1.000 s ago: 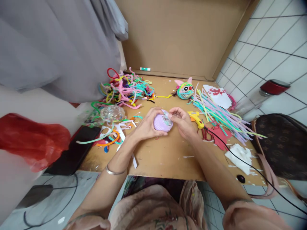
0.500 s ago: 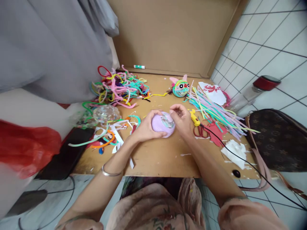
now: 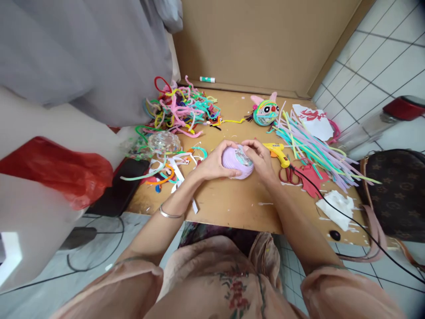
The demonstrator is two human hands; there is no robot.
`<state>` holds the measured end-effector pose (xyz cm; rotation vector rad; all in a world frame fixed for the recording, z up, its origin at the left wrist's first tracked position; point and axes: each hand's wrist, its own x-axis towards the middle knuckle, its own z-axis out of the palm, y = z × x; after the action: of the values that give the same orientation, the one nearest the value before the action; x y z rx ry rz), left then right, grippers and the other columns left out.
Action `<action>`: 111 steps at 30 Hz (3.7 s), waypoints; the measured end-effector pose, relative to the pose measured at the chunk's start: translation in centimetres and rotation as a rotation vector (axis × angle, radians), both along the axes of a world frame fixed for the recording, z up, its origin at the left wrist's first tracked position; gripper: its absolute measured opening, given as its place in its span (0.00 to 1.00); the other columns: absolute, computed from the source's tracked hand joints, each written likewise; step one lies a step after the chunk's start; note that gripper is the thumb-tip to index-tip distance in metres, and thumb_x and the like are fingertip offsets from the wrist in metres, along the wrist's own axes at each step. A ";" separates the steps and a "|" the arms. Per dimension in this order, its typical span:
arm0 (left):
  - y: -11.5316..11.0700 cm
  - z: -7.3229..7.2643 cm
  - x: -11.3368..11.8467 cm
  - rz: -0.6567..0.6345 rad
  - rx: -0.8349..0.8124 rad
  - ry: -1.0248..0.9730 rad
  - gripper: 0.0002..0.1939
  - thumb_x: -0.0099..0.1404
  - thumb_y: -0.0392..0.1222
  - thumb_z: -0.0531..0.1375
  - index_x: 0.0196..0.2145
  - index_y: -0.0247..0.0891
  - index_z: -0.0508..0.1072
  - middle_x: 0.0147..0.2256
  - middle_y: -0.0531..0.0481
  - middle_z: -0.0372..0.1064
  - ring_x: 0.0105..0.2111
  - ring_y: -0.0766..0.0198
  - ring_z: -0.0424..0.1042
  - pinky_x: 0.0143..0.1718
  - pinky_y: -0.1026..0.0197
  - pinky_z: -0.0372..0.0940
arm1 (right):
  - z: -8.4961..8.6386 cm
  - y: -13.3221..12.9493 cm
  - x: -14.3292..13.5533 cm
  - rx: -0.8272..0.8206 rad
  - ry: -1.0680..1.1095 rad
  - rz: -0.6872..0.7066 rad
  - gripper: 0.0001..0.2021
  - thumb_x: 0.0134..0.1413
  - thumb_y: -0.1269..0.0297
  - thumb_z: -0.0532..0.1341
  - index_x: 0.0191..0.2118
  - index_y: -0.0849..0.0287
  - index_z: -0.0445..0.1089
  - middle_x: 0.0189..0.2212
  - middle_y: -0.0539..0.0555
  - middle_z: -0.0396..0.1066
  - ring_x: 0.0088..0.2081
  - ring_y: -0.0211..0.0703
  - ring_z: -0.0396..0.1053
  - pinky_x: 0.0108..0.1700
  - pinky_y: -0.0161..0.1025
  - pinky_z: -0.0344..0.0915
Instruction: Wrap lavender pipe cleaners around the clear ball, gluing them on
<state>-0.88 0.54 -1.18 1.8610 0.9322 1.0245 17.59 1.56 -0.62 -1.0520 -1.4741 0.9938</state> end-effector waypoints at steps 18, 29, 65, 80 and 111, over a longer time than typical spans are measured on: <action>-0.7 0.4 0.8 0.019 0.104 0.043 0.36 0.43 0.48 0.73 0.48 0.42 0.63 0.52 0.44 0.67 0.54 0.48 0.68 0.56 0.46 0.63 | 0.4 -0.6 -0.1 0.078 -0.108 -0.023 0.12 0.44 0.57 0.63 0.36 0.54 0.70 0.37 0.52 0.71 0.41 0.46 0.68 0.46 0.45 0.65; -1.2 0.7 0.8 0.037 0.109 0.089 0.36 0.44 0.47 0.74 0.49 0.43 0.65 0.54 0.45 0.67 0.55 0.49 0.69 0.58 0.46 0.62 | 1.0 -0.8 -0.2 0.027 -0.092 -0.024 0.14 0.41 0.55 0.63 0.35 0.55 0.68 0.36 0.52 0.70 0.40 0.47 0.68 0.45 0.46 0.66; -1.5 1.0 1.4 0.074 0.054 0.108 0.43 0.43 0.48 0.75 0.54 0.44 0.61 0.55 0.43 0.65 0.56 0.47 0.68 0.58 0.43 0.62 | 1.2 -0.9 -0.1 -0.021 -0.055 -0.012 0.14 0.38 0.55 0.64 0.34 0.54 0.70 0.35 0.51 0.69 0.40 0.48 0.68 0.47 0.48 0.67; -1.3 0.9 1.1 0.040 0.134 0.081 0.38 0.43 0.47 0.75 0.51 0.44 0.67 0.53 0.44 0.69 0.54 0.48 0.70 0.57 0.45 0.63 | 0.8 -0.7 0.1 -0.048 -0.034 0.013 0.17 0.39 0.55 0.65 0.37 0.54 0.68 0.37 0.52 0.71 0.41 0.47 0.69 0.46 0.45 0.66; -0.6 -0.1 1.2 -0.027 0.222 -0.004 0.37 0.48 0.49 0.75 0.53 0.42 0.68 0.55 0.41 0.68 0.56 0.48 0.69 0.59 0.45 0.62 | 1.2 -0.7 0.1 -0.145 0.156 0.029 0.19 0.34 0.60 0.67 0.38 0.54 0.69 0.36 0.49 0.69 0.42 0.44 0.67 0.46 0.42 0.64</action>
<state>0.28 -0.09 -1.27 2.0460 0.8154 1.1534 17.72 0.82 0.61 -1.0335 -1.3090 1.1909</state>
